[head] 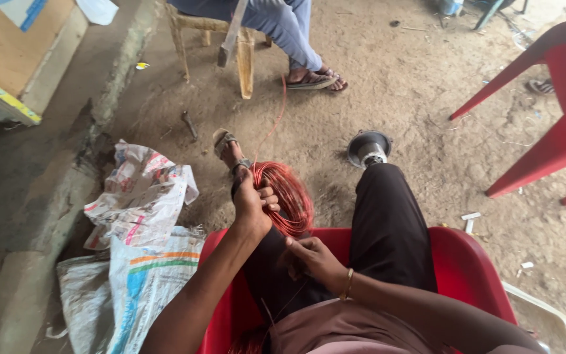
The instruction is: The person sits in a red plastic chair and winds red enameled copper wire by hand, folding and looping the wire over their lap to form a compact coil bundle. They repeatedly gather, fold, and press the wire strands together, adjusting the loops to keep the bundle tidy.
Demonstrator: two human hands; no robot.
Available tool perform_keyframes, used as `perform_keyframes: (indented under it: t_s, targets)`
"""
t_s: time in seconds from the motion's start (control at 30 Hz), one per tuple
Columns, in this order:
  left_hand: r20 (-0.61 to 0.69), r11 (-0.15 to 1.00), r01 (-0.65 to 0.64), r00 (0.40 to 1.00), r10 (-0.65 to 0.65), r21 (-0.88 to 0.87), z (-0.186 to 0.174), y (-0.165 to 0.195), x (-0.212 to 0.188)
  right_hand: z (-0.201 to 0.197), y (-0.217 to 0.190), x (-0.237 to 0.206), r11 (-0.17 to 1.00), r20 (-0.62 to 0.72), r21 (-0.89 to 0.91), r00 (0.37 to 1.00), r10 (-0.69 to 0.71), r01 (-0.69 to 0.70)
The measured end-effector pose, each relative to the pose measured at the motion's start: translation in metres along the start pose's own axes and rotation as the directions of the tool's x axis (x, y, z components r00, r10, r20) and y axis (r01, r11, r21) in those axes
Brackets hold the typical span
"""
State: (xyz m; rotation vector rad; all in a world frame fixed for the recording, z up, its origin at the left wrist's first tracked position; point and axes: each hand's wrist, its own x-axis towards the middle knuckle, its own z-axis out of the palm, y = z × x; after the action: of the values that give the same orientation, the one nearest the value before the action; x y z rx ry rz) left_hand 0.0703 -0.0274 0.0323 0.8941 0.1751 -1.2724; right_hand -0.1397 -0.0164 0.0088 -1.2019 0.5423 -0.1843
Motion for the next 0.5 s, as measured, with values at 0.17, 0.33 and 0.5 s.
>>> perform_keyframes:
  t_s: [0.17, 0.33, 0.5]
  targets:
    - [-0.02, 1.0, -0.02, 1.0, 0.02, -0.002, -0.002, 0.012, 0.001, 0.008, -0.025, -0.02, 0.586, -0.019, -0.781, 0.929, -0.369, 0.217]
    - [-0.027, 0.999, -0.052, 0.998, 0.052, -0.006, 0.004, 0.023, -0.002, -0.004, -0.056, -0.028, 0.326, 0.101, -0.93, 0.97, -0.219, 0.171]
    - [0.044, 0.993, -0.116, 0.992, 0.115, 0.006, 0.005, 0.029, -0.017, -0.007, -0.044, -0.016, 0.414, 0.179, -0.864, 0.943, -0.279, 0.287]
